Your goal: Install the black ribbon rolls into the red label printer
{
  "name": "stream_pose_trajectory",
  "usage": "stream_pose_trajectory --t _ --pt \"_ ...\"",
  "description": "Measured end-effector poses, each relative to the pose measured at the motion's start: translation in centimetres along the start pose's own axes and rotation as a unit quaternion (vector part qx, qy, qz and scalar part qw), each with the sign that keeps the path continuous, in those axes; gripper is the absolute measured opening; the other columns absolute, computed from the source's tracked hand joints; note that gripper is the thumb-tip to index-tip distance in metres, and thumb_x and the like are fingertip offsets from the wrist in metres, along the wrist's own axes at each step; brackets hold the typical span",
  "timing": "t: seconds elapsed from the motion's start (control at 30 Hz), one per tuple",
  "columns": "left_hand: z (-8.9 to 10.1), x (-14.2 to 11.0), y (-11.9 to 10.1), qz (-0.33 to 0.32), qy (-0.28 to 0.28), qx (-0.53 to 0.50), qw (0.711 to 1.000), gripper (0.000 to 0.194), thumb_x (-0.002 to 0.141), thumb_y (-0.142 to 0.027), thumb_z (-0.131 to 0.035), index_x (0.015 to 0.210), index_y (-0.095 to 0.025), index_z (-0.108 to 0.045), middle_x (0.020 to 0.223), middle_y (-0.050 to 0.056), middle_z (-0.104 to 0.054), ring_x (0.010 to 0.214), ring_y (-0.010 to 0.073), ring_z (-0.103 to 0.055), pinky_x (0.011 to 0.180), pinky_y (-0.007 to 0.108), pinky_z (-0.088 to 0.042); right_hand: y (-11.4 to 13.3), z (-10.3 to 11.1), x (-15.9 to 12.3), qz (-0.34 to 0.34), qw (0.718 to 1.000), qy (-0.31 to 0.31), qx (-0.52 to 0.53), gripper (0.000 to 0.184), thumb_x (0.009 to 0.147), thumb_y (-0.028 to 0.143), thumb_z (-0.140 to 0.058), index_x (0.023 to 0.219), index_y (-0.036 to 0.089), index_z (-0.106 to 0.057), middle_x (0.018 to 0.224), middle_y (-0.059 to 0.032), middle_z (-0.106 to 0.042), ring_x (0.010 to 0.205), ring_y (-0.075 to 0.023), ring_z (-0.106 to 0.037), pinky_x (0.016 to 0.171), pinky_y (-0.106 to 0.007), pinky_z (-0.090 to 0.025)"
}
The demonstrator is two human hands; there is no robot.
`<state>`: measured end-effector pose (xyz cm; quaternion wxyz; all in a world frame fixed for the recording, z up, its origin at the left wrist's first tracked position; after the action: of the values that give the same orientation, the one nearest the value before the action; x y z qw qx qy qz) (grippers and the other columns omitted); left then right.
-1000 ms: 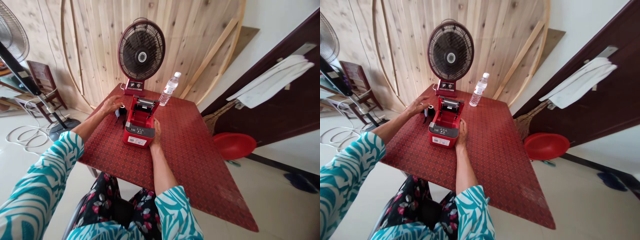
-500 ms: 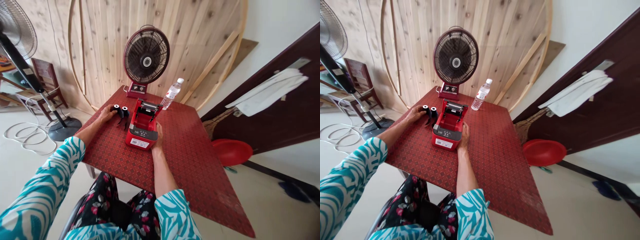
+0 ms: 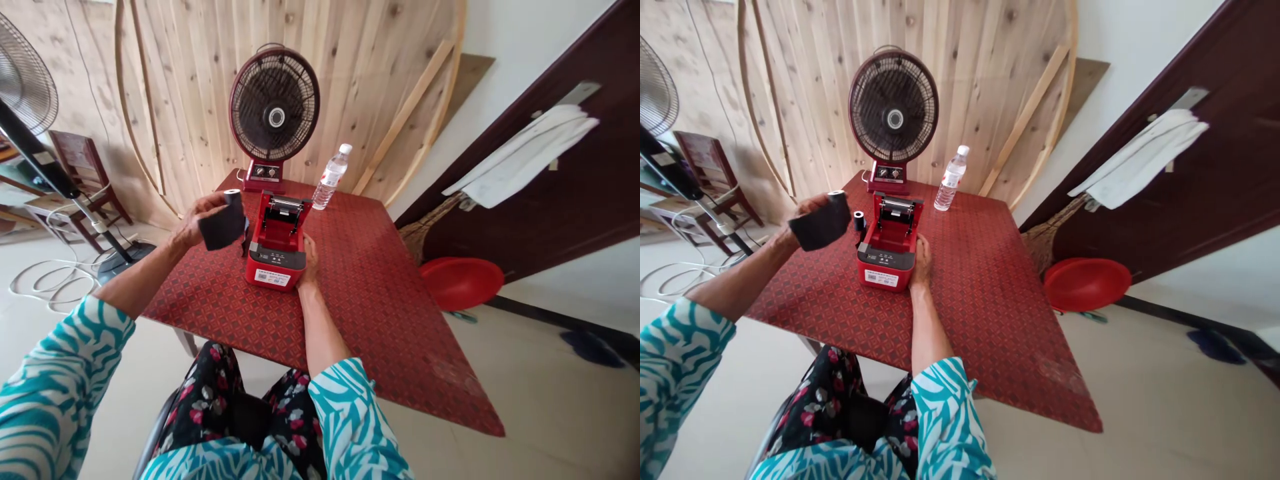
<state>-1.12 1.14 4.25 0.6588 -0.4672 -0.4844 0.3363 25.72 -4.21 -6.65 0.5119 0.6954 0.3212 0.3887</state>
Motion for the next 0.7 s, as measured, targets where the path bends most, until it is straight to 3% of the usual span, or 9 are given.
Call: stream_pose_trajectory --t 0.13,0.27,0.43,0.57,0.7 --pt "-6.1 0.2 -2.8 -0.015 0.157 0.103 0.982 0.042 0.080 -0.043 -0.070 0.114 -0.018 -0.071 0.101 0.008 -0.076 0.097 0.0256 -0.071 0.092 0.043 -0.056 0.2 -0.1 0.0 0.000 1.000 0.005 -0.026 0.037 0.094 0.044 -0.046 0.113 0.020 -0.068 0.120 -0.0095 -0.071 0.118 -0.0190 -0.060 0.103 -0.038 -0.048" --pt "-9.9 1.7 -3.1 -0.042 0.228 0.288 0.929 0.033 0.079 -0.030 -0.069 0.111 -0.023 -0.074 0.102 0.003 -0.076 0.095 0.0233 -0.070 0.093 0.039 -0.053 0.0 -0.4 0.2 -0.012 1.000 0.006 -0.005 0.040 0.094 0.044 -0.043 0.115 0.020 -0.066 0.120 -0.0083 -0.071 0.116 -0.0186 -0.062 0.104 -0.037 -0.049" --pt "-11.6 3.8 -2.1 -0.032 0.261 0.404 0.876 0.032 0.070 -0.016 -0.074 0.101 -0.024 -0.076 0.094 0.003 -0.076 0.093 0.0243 -0.071 0.091 0.035 -0.052 -0.8 -0.7 0.4 -0.017 0.999 0.005 0.033 0.040 0.093 0.041 -0.043 0.117 0.017 -0.065 0.127 -0.0111 -0.069 0.116 -0.0184 -0.063 0.108 -0.037 -0.047" --pt "-12.5 4.4 -0.5 -0.007 0.307 0.470 0.828 0.033 0.061 -0.006 -0.070 0.087 -0.026 -0.077 0.093 0.001 -0.078 0.095 0.0253 -0.072 0.090 0.032 -0.051 -1.3 -0.8 0.5 -0.016 0.999 0.003 0.035 0.039 0.094 0.042 -0.043 0.118 0.020 -0.064 0.125 -0.0081 -0.070 0.117 -0.0180 -0.063 0.108 -0.039 -0.048" --pt "-13.5 4.9 1.1 0.005 0.314 0.515 0.797 0.028 0.061 -0.007 -0.068 0.075 -0.030 -0.077 0.090 0.000 -0.080 0.106 0.0276 -0.071 0.099 0.035 -0.047 -1.0 -0.8 0.6 -0.016 0.999 0.004 0.038 0.038 0.093 0.043 -0.044 0.115 0.020 -0.065 0.125 -0.0083 -0.070 0.118 -0.0184 -0.063 0.110 -0.038 -0.046"
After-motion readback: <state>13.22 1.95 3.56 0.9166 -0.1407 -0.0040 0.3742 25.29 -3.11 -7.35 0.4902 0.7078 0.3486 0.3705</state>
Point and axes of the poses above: each hand's wrist, its own x-axis towards the middle knuckle, its own z-axis out of the back of the hand, y = z × x, the point moved 6 cm from there along x, towards the middle knuckle
